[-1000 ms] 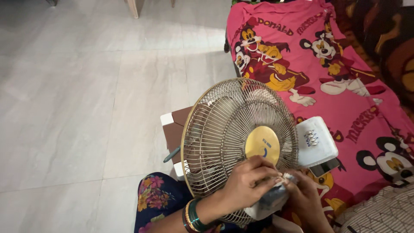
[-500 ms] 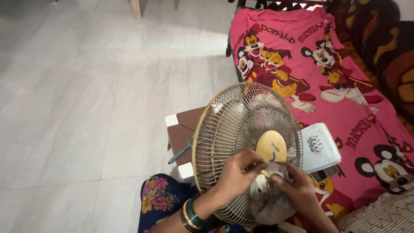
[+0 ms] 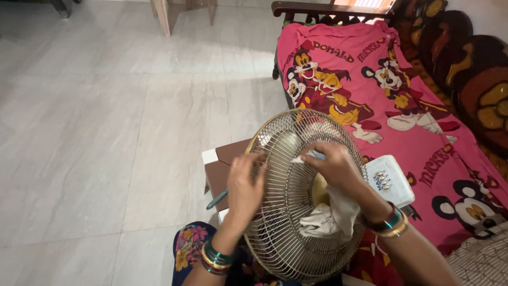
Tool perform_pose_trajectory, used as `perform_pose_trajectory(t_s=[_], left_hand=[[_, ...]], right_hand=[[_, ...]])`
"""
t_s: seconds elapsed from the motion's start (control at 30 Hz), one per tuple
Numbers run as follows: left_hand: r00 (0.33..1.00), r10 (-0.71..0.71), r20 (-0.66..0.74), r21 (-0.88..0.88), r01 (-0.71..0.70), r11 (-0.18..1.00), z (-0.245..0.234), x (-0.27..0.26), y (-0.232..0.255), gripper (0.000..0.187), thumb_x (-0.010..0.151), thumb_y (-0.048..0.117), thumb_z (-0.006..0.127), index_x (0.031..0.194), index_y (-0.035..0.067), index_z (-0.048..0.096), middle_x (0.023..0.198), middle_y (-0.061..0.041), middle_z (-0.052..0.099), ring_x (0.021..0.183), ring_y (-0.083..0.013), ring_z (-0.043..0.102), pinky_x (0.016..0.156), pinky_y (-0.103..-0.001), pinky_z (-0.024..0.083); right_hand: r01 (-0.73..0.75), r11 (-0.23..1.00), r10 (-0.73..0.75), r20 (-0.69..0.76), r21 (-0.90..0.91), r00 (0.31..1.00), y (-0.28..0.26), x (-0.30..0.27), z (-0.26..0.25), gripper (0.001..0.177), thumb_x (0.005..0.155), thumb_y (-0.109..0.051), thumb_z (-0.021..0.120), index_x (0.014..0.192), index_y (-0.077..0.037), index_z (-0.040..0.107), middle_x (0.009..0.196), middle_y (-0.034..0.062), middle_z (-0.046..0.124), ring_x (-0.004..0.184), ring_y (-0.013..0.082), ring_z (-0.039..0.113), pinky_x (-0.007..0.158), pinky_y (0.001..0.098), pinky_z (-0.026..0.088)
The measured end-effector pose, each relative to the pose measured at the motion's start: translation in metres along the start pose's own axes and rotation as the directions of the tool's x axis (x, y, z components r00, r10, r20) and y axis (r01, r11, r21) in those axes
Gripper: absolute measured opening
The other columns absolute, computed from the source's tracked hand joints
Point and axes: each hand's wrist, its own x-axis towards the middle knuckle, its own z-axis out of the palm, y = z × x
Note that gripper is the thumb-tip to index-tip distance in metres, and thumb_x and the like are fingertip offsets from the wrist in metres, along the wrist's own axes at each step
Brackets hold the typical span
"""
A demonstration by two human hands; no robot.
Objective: The person cleans a fan grill by first using a brush to remove dust and then wiping the metal mesh with a white cloth.
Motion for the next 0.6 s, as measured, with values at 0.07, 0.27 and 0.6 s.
perform_pose_trajectory(t_s=[0.07,0.27,0.6], left_hand=[[0.999,-0.045,-0.021,0.04,0.045,0.998,-0.009,0.007,-0.005,0.02,0.092,0.008,0.07,0.111,0.002,0.07,0.108,-0.012,0.073,0.099,-0.0298,0.067,0.087,-0.042,0.053],[0.999,-0.051,-0.009,0.086,0.052,0.995,-0.01,0.012,-0.017,0.019,0.091,0.009,0.07,0.109,0.003,0.07,0.107,-0.011,0.072,0.102,-0.0303,0.064,0.091,-0.042,0.048],[0.997,-0.077,0.009,0.124,0.076,0.989,-0.002,0.013,-0.033,0.02,0.09,0.009,0.071,0.109,0.003,0.073,0.107,-0.011,0.073,0.103,-0.0307,0.064,0.092,-0.044,0.047]], right_hand=[[-0.094,0.995,0.094,0.004,-0.032,0.996,-0.014,0.015,0.006,0.025,0.092,-0.026,0.067,0.109,-0.01,0.077,0.096,0.0091,0.08,0.078,0.0174,0.075,0.071,0.0336,0.06],[0.216,0.97,-0.226,-0.08,-0.11,0.971,-0.024,0.026,0.027,0.024,0.09,-0.018,0.061,0.106,-0.007,0.075,0.106,0.015,0.075,0.092,0.0288,0.073,0.081,0.0385,0.056],[0.084,0.976,-0.075,0.053,-0.202,0.996,-0.007,0.033,0.049,0.023,0.09,-0.018,0.062,0.108,-0.009,0.072,0.101,0.0132,0.07,0.079,0.0298,0.071,0.076,0.0412,0.056]])
